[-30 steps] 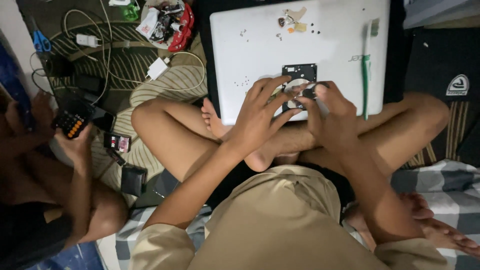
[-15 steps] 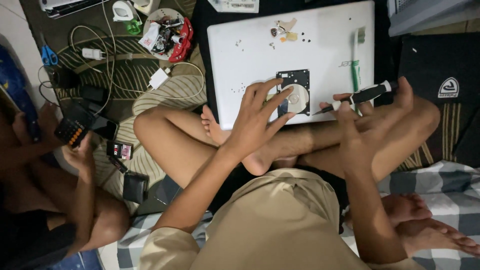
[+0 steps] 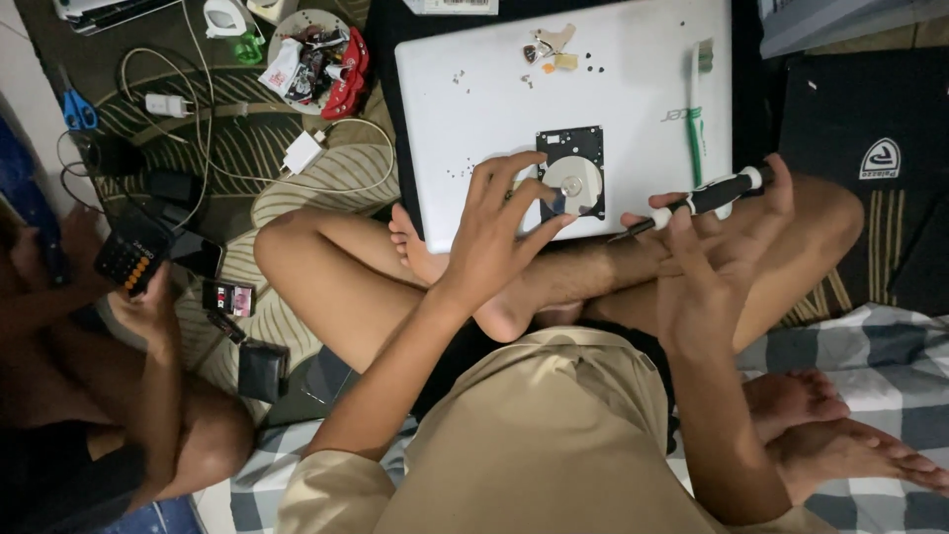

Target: Cleaning a hard drive with a toothbrush and securing its components using a screwdriver.

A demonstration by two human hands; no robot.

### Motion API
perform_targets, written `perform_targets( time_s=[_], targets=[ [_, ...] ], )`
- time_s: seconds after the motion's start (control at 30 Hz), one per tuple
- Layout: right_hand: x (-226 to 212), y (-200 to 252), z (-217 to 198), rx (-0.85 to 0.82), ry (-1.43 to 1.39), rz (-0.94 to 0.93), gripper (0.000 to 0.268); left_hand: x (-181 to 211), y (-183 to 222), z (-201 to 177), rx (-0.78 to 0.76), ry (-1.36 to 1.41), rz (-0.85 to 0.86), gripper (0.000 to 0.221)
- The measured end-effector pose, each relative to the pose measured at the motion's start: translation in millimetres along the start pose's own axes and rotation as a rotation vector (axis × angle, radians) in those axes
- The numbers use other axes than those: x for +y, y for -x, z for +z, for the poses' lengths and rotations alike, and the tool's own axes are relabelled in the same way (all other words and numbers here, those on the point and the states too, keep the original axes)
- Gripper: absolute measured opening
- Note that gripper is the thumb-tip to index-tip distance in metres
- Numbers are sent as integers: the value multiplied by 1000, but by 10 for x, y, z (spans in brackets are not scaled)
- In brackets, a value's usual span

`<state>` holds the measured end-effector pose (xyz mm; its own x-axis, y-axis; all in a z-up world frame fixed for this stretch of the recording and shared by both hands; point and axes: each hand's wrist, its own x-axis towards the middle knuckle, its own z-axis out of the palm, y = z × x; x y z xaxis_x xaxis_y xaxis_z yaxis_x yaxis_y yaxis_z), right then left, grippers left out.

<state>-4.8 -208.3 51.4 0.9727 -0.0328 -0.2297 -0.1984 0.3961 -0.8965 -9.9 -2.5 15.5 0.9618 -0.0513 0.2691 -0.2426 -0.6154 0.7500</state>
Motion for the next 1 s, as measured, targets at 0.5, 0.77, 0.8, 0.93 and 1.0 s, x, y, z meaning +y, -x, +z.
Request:
perform_targets(
  time_s=[0.5, 0.77, 0.8, 0.93, 1.0],
  targets=[
    [-103, 205, -38, -2, 292, -247, 85, -28, 23, 18, 6, -20, 17, 25],
    [-47, 146, -4, 0, 169, -84, 72, -3, 10, -15, -28, -71, 36, 33],
    [8, 118, -33, -23, 95, -69, 69, 5, 5, -19, -32, -81, 40, 29],
    [51, 102, -29, -21, 138, -53, 64, 5, 19, -14, -5, -28, 32, 16],
    [57, 109, -45, -16, 428, -35, 62, -4, 25, -1, 26, -13, 64, 13]
  ],
)
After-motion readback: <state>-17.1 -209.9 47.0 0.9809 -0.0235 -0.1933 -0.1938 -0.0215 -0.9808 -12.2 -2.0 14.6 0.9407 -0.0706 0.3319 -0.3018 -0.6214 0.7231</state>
